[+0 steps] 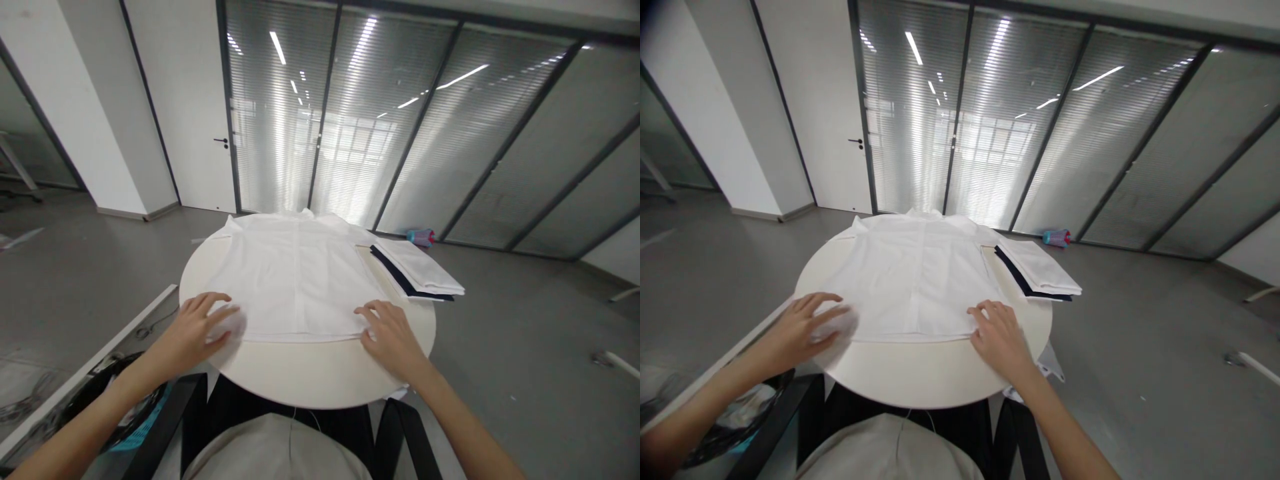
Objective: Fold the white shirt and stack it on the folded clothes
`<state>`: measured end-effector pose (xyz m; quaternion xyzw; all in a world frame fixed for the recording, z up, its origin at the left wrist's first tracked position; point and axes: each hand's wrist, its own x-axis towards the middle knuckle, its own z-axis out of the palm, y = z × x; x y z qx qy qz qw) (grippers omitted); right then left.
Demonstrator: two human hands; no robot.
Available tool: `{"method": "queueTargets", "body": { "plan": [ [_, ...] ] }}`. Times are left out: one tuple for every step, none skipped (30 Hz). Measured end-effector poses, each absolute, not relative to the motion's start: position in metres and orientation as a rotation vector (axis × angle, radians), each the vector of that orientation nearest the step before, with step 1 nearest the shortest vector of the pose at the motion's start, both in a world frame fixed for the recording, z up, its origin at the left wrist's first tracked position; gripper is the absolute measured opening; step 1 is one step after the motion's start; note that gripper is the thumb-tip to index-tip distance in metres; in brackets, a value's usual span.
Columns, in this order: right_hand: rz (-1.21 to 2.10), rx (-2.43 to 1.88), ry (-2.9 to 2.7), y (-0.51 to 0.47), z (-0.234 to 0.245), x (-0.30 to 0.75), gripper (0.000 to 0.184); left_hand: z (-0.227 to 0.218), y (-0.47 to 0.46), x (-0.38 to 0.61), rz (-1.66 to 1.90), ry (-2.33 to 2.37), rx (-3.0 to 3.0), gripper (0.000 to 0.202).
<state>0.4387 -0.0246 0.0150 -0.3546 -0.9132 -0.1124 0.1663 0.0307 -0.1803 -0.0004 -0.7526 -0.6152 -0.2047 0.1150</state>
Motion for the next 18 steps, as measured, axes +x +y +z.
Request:
{"method": "queueTargets", "body": {
  "plan": [
    [-0.233, -0.915, -2.642, -0.030, 0.018, 0.425, 0.033, 0.003, -0.173, 0.046, -0.601, -1.744, -2.309, 0.034],
    [-0.157, -0.817, -2.689, -0.035, 0.021, 0.411, 0.030, 0.005, -0.164, 0.062, -0.613, -1.693, -2.386, 0.032],
    [-0.102, -0.726, -2.736, -0.040, 0.022, 0.397, 0.025, 0.005, -0.156, 0.077, -0.630, -1.650, -2.435, 0.029],
    [-0.074, -0.652, -2.778, -0.043, 0.023, 0.385, 0.021, 0.004, -0.147, 0.091, -0.623, -1.622, -2.470, 0.028],
    [-0.070, -0.601, -2.817, -0.045, 0.024, 0.373, 0.016, 0.003, -0.139, 0.104, -0.599, -1.602, -2.495, 0.026],
    [-0.086, -0.573, -2.848, -0.047, 0.023, 0.363, 0.012, 0.000, -0.132, 0.115, -0.564, -1.590, -2.515, 0.024],
    [-0.111, -0.568, -2.871, -0.047, 0.022, 0.355, 0.010, -0.002, -0.125, 0.123, -0.525, -1.586, -2.529, 0.022],
    [-0.138, -0.574, -2.889, -0.047, 0.020, 0.348, 0.009, -0.004, -0.120, 0.130, -0.491, -1.587, -2.534, 0.018],
    [-0.159, -0.584, -2.899, -0.046, 0.018, 0.343, 0.009, -0.006, -0.117, 0.135, -0.463, -1.591, -2.532, 0.015],
    [-0.174, -0.591, -2.904, -0.046, 0.016, 0.340, 0.009, -0.008, -0.115, 0.138, -0.438, -1.594, -2.519, 0.012],
    [-0.185, -0.594, -2.905, -0.045, 0.013, 0.338, 0.009, -0.009, -0.114, 0.139, -0.416, -1.588, -2.500, 0.012],
    [-0.197, -0.591, -2.904, -0.044, 0.011, 0.336, 0.009, -0.010, -0.114, 0.140, -0.394, -1.574, -2.478, 0.014],
    [-0.213, -0.580, -2.900, -0.043, 0.009, 0.336, 0.010, -0.011, -0.115, 0.140, -0.376, -1.555, -2.454, 0.016],
    [-0.233, -0.569, -2.893, -0.042, 0.007, 0.336, 0.011, -0.012, -0.116, 0.140, -0.367, -1.533, -2.433, 0.018],
    [-0.256, -0.561, -2.880, -0.042, 0.006, 0.337, 0.013, -0.013, -0.117, 0.139, -0.374, -1.512, -2.416, 0.018],
    [-0.277, -0.556, -2.863, -0.042, 0.005, 0.337, 0.015, -0.015, -0.118, 0.139, -0.395, -1.496, -2.403, 0.017],
    [-0.293, -0.555, -2.844, -0.042, 0.005, 0.338, 0.015, -0.017, -0.119, 0.139, -0.425, -1.487, -2.394, 0.016],
    [-0.301, -0.553, -2.832, -0.042, 0.005, 0.338, 0.015, -0.019, -0.120, 0.140, -0.455, -1.480, -2.388, 0.015]
  ]
}}
